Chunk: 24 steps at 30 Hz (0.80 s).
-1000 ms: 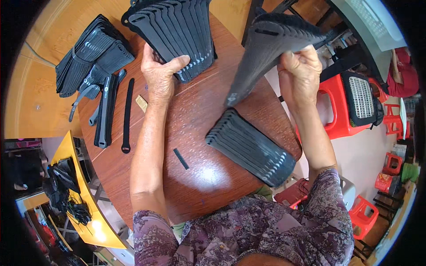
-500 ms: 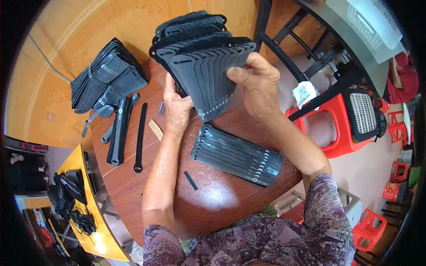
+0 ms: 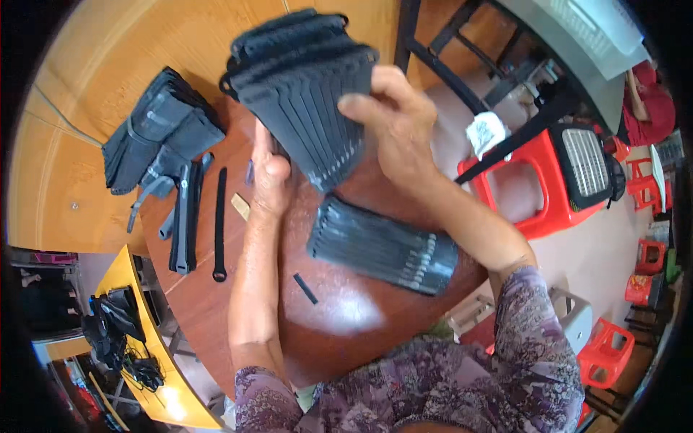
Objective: Organizing, inspecting, and counting plastic straps and handles on a desk.
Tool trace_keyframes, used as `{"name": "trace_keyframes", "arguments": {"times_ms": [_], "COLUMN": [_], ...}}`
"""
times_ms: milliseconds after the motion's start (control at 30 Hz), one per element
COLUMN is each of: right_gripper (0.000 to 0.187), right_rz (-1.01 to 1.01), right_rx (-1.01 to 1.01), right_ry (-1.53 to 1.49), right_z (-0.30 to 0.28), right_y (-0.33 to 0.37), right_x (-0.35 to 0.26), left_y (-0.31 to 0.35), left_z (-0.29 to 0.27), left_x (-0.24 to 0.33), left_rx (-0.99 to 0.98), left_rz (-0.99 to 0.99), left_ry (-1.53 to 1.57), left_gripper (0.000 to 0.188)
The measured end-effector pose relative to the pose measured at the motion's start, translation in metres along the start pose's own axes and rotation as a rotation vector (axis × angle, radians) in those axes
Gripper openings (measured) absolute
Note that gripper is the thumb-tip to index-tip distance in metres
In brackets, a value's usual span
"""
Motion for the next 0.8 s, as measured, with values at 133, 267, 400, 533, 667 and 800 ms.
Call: {"name": "trace_keyframes", "arguments": {"times_ms": [133,267,400,533,667,800], "right_gripper": [0.015,0.019,0.021,0.031,0.051,0.046], "right_rz": [0.008,0.033,0.175,0.424,0.359,0.382], "right_rx": [0.044,-0.013,-0.017,-0.426,-0.732,-0.844], "right_ry": [-0.234,-0.244,-0.227,0.241,0.766,0.868], "right_z": [0.001,0.005,-0.004,-0.013,0.021,0.048], "right_y": [-0.001,0.003,0.021,0.062,0.094,0.103], "right_x": [0.010,0.017,0.028,0.029,0.011,0.015], "left_y": [-0.012,-0.016,-0.012,-0.013,-0.011,-0.011], "left_z": [0.002,0.012,-0.001,-0.001,-0.002,0.003], "left_x": [0.005,0.011,0.000,0.005,0.002,0.003], "left_rx": [-0.084,0.067,0.175,0.134,0.154,0.137], "left_rz": [-0.066,0.037,0.083,0.078,0.066,0.079], "left_ry": [-0.306,-0.398,-0.329,-0.417,-0.372,-0.339], "left_gripper": [0.108,0.084,0.074,0.069,0.067,0.066]}}
Point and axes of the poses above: each hand's wrist, its own y-axis away from the middle knuckle, its own z-axis out of the palm, x = y × z, the point moved 8 cm from there along -y, towards the middle knuckle, and after that the axes turned 15 degrees about -x, right-handed, at the moved point
